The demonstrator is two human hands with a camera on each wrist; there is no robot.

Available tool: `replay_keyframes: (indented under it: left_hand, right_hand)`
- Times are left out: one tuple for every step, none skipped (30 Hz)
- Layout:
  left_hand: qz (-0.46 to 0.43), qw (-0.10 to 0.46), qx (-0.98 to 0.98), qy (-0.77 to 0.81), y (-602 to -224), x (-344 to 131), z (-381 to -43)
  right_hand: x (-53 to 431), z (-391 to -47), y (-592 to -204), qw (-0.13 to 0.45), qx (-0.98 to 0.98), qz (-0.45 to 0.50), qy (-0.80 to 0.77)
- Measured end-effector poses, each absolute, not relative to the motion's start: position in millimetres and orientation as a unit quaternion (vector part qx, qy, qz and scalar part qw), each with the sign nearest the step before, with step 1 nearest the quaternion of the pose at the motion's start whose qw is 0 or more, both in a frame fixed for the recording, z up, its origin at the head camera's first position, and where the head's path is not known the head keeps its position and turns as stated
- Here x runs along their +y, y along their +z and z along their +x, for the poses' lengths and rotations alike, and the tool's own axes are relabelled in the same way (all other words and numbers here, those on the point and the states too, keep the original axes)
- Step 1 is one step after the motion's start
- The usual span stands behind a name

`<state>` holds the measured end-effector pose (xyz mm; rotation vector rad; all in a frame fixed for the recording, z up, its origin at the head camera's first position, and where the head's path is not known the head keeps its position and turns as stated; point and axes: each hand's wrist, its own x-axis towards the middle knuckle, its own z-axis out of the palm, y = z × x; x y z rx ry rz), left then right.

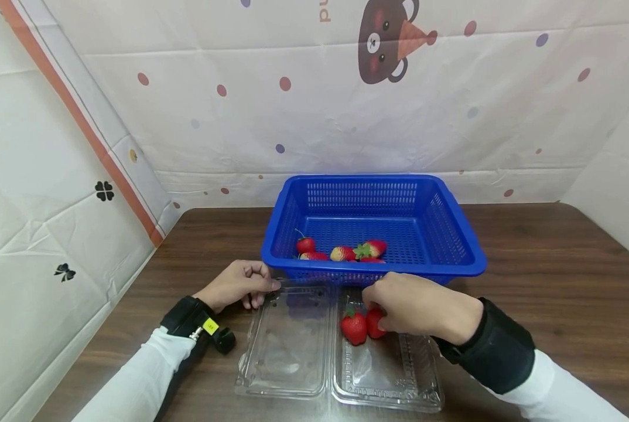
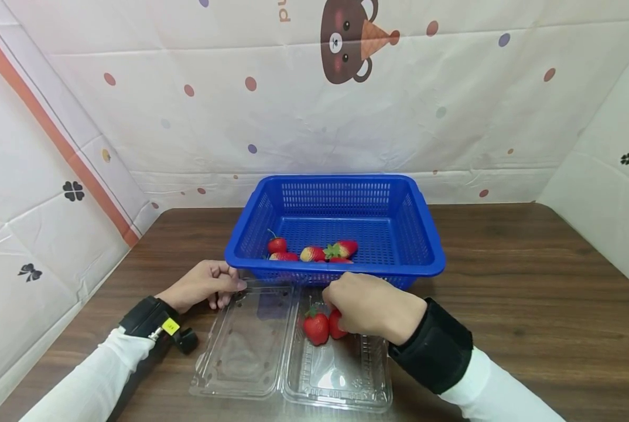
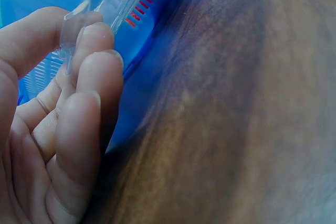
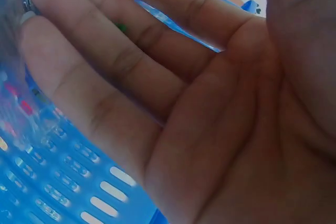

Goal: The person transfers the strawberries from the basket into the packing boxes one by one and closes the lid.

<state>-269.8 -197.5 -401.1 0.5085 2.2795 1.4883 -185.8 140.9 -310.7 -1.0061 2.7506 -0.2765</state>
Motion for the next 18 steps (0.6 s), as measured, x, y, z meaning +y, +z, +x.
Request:
replay_keyframes:
  left_hand:
    - [0.18,0.185,0.808,0.529,-400.6,-197.4,-269.7]
    - [0.181,0.185,0.808,0.53,-400.1,-197.3,-269.7]
    - [0.181,0.185,0.807,0.531,-399.5,-197.2,-269.6]
    - [0.181,0.185,0.807,0.531,-399.1,-197.2,-269.6]
    - [0.182,0.185,0.807,0.531,-398.9,-197.2,-269.7]
    - [0.182,0.186,0.807,0.53,-398.7,-197.3,-269.7]
    - [0.182,0.186,0.807,0.53,-398.6,-197.4,-269.7]
    - [0.182,0.187,0.807,0.529,-398.7,-197.5,-269.6]
    - [0.182,0.188,0.807,0.53,-398.9,-197.6,-269.6]
    - [0.181,0.19,0.806,0.53,-399.1,-197.7,-269.5]
    - [0.181,0.191,0.806,0.531,-399.3,-197.8,-269.4]
    - [0.182,0.192,0.805,0.531,-399.5,-197.9,-269.3]
    - [0.182,0.193,0.804,0.533,-399.7,-198.0,-269.2]
    - [0.183,0.194,0.803,0.534,-399.8,-198.0,-269.2]
    - [0.184,0.194,0.802,0.534,-399.9,-198.1,-269.1]
    - [0.185,0.194,0.802,0.534,-399.9,-198.1,-269.1]
    - [0.186,0.194,0.802,0.534,-399.8,-198.1,-269.1]
    - [0.186,0.194,0.802,0.534,-399.7,-198.0,-269.0]
  right_hand:
    - [140.8,-185.9,-311.2,0.098,0.931,-0.34,-0.092]
    - [140.7,-185.9,-311.4,0.095,0.931,-0.341,-0.091]
    - [140.6,-185.9,-311.3,0.094,0.931,-0.342,-0.091]
    - [140.5,-185.8,-311.0,0.093,0.931,-0.342,-0.091]
    - [140.4,-185.9,-311.0,0.092,0.931,-0.342,-0.091]
    - [140.4,-185.8,-310.9,0.092,0.931,-0.342,-0.091]
    - [140.4,-185.9,-310.9,0.092,0.931,-0.342,-0.091]
    - [140.3,-185.9,-310.9,0.092,0.931,-0.342,-0.091]
    - [140.2,-186.0,-311.0,0.092,0.931,-0.343,-0.091]
    - [140.1,-185.9,-311.1,0.092,0.931,-0.343,-0.09]
    - [139.9,-185.8,-311.1,0.092,0.931,-0.342,-0.09]
    - [139.6,-185.6,-311.0,0.092,0.931,-0.341,-0.089]
    - [139.4,-185.3,-310.8,0.091,0.932,-0.34,-0.089]
    - [139.1,-184.7,-310.5,0.092,0.933,-0.337,-0.088]
    - [138.8,-184.0,-309.8,0.093,0.934,-0.333,-0.088]
    - [138.5,-183.0,-309.0,0.094,0.935,-0.329,-0.088]
    - [138.1,-181.9,-307.7,0.096,0.937,-0.324,-0.087]
    - [138.0,-180.7,-306.0,0.095,0.938,-0.321,-0.088]
